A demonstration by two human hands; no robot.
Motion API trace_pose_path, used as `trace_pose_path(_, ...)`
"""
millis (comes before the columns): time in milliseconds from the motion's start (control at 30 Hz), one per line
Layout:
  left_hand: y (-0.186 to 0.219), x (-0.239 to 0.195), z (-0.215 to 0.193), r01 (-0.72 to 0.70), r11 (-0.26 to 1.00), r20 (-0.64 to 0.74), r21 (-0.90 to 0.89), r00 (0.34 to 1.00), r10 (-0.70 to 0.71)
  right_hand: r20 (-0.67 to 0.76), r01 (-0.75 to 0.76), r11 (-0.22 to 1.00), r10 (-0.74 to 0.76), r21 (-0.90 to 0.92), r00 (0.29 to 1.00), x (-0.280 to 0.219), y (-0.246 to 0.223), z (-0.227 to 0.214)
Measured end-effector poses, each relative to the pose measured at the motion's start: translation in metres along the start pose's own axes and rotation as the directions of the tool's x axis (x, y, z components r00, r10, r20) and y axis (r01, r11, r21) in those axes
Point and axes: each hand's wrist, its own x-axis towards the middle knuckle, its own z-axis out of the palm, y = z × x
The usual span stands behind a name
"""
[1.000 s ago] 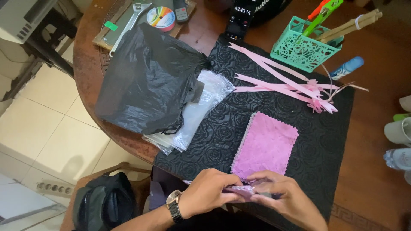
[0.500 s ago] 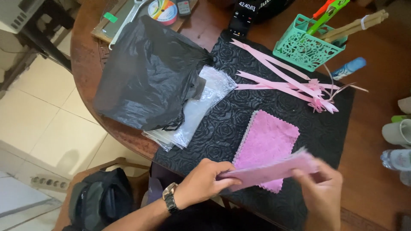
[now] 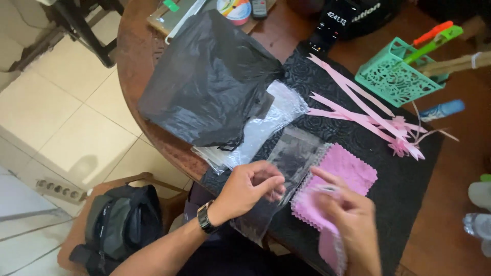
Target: Packaging small pink microfiber cloths into individual clear plastic sleeves.
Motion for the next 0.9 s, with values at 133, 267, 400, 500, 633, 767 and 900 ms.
trace_pose_path(133, 0.01, 0.001, -0.006, -0.01, 0.984, -0.037, 0.177, 0.999, 0.017, 0.12, -0.167, 0.986, 0.164, 0.015, 0.979, 0.019, -0.002, 0.028)
trace_pose_path(267, -0.001, 0.005, -0.025, -0.136, 0.906, -0.18, 0.401, 0.958, 0.223, 0.006, -0.071, 0.988, 0.072, -0.135, 0.997, 0.045, 0.001, 0.041)
trace_pose_path(400, -0.027, 0.025, -0.078, -0.284, 0.408, -0.089, 0.868, 0.718, 0.69, -0.021, -0.039, 0.986, 0.036, -0.159, 0.999, 0.089, 0.001, 0.055)
trace_pose_path(500, -0.038, 0.028, -0.103, -0.104, 0.199, -0.039, 0.974, 0.793, 0.608, -0.016, -0.038, 0.99, 0.036, -0.138, 0.999, 0.105, -0.015, 0.071)
trace_pose_path(633, -0.038, 0.032, -0.122, -0.079, 0.331, -0.155, 0.94, 0.765, 0.625, 0.009, -0.029, 0.993, 0.03, -0.112, 0.999, 0.145, 0.027, 0.081)
trace_pose_path(767, -0.016, 0.031, -0.125, -0.152, 0.624, -0.371, 0.766, 0.689, 0.623, -0.015, -0.041, 0.989, 0.039, -0.144, 0.999, 0.159, 0.029, 0.095)
trace_pose_path(900, -0.027, 0.033, -0.129, -0.195, 0.567, -0.274, 0.8, 0.723, 0.635, -0.029, -0.076, 0.991, 0.073, -0.114, 0.997, 0.184, 0.052, 0.11)
